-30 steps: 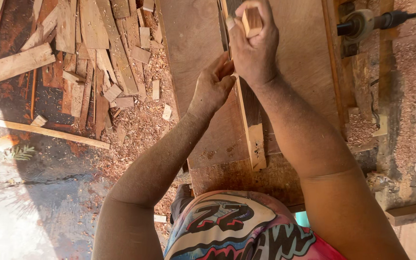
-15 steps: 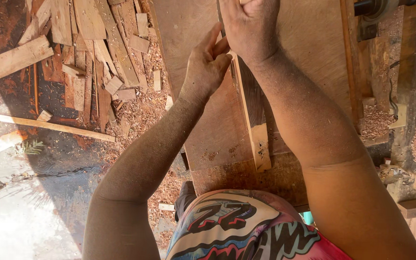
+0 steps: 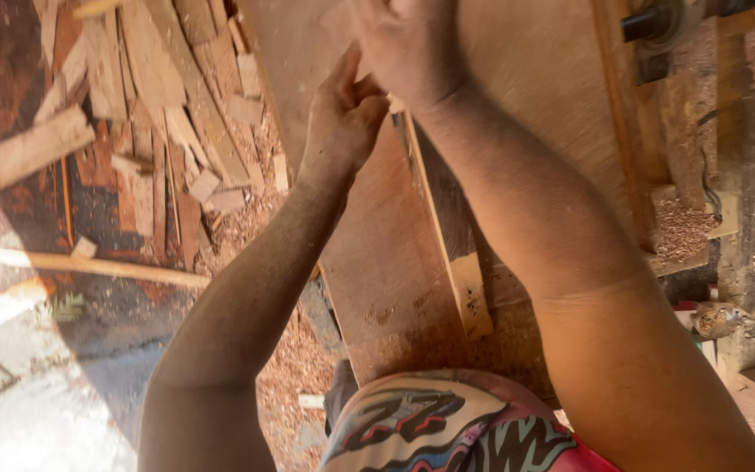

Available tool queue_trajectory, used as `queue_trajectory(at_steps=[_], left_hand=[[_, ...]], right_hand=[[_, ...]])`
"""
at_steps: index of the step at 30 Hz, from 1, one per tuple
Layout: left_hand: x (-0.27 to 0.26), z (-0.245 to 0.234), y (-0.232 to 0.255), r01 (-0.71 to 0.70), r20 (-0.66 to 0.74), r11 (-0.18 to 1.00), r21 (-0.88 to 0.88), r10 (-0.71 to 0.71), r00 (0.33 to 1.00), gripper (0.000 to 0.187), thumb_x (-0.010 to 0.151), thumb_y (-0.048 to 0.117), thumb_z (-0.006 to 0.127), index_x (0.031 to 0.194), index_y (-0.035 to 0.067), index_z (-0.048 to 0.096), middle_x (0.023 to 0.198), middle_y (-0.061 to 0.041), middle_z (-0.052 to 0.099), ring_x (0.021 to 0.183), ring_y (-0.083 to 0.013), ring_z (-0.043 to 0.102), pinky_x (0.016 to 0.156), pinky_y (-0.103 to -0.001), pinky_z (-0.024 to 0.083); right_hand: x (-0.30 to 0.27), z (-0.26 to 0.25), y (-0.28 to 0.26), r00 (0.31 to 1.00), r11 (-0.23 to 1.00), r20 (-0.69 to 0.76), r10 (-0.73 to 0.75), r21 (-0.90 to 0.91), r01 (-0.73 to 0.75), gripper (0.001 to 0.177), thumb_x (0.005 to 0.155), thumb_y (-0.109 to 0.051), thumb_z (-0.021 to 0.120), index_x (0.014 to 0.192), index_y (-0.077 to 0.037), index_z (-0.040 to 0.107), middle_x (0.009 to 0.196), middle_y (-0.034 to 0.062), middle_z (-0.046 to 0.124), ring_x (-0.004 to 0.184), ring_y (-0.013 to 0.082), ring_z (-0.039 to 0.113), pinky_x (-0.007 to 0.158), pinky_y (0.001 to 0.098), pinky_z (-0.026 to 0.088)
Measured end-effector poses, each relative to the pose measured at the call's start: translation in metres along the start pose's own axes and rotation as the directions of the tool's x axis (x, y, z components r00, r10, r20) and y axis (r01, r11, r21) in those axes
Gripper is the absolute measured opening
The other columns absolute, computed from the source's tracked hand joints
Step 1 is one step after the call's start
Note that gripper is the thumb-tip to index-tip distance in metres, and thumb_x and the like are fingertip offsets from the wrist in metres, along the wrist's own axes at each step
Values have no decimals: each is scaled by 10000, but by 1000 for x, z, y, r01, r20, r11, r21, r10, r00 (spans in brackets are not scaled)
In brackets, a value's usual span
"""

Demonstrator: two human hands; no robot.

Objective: The person smooths the edges of small rectangular wooden sticks using a rotating grinding wheel. They hold each stick with both hands, rub it against the spinning wheel, and then place the finished piece onto a green plastic stool nearby. The process is repeated for multiple sticks in a continuous loop.

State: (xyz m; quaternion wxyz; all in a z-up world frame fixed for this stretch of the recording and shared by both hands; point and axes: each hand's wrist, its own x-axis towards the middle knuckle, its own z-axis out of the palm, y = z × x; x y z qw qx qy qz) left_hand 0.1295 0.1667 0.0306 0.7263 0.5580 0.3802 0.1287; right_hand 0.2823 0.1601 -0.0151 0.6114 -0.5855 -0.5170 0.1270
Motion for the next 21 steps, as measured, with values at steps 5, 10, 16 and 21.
queue_trajectory(at_steps=[5,10,16,21], left_hand=[[14,0,18,-22,-21,997,76,24,1000,828,881,-153,473,1648,76,262,1268,-241,761,815,-102,628,740,-227,566],[30,-2,12,47,-66,999,-6,-47,997,842,876,-120,500,1622,97,175,1339,-191,702,868,-36,706,786,-174,609],[35,2,14,86,-143,986,144,-65,988,842,882,-73,514,1619,125,158,1387,-157,672,711,-69,631,647,-228,572],[26,10,-16,-19,-131,987,163,40,991,845,880,-76,516,1614,92,130,1407,-151,649,831,-112,696,711,-255,639]], right_hand=[[23,11,-4,981,986,-100,-169,-3,169,209,1047,92,638,1141,-71,545,868,40,673,655,91,672,508,227,535],[36,13,2,966,972,-118,-230,27,235,308,1027,91,658,1245,-51,492,966,72,658,755,121,703,577,238,617],[36,3,-8,990,992,-68,-120,37,122,233,1032,83,634,1177,-53,513,876,48,627,699,108,668,525,250,560],[8,-5,-37,992,994,-72,-102,-35,100,218,1025,84,643,1076,-69,496,894,55,622,758,127,664,584,284,544]])
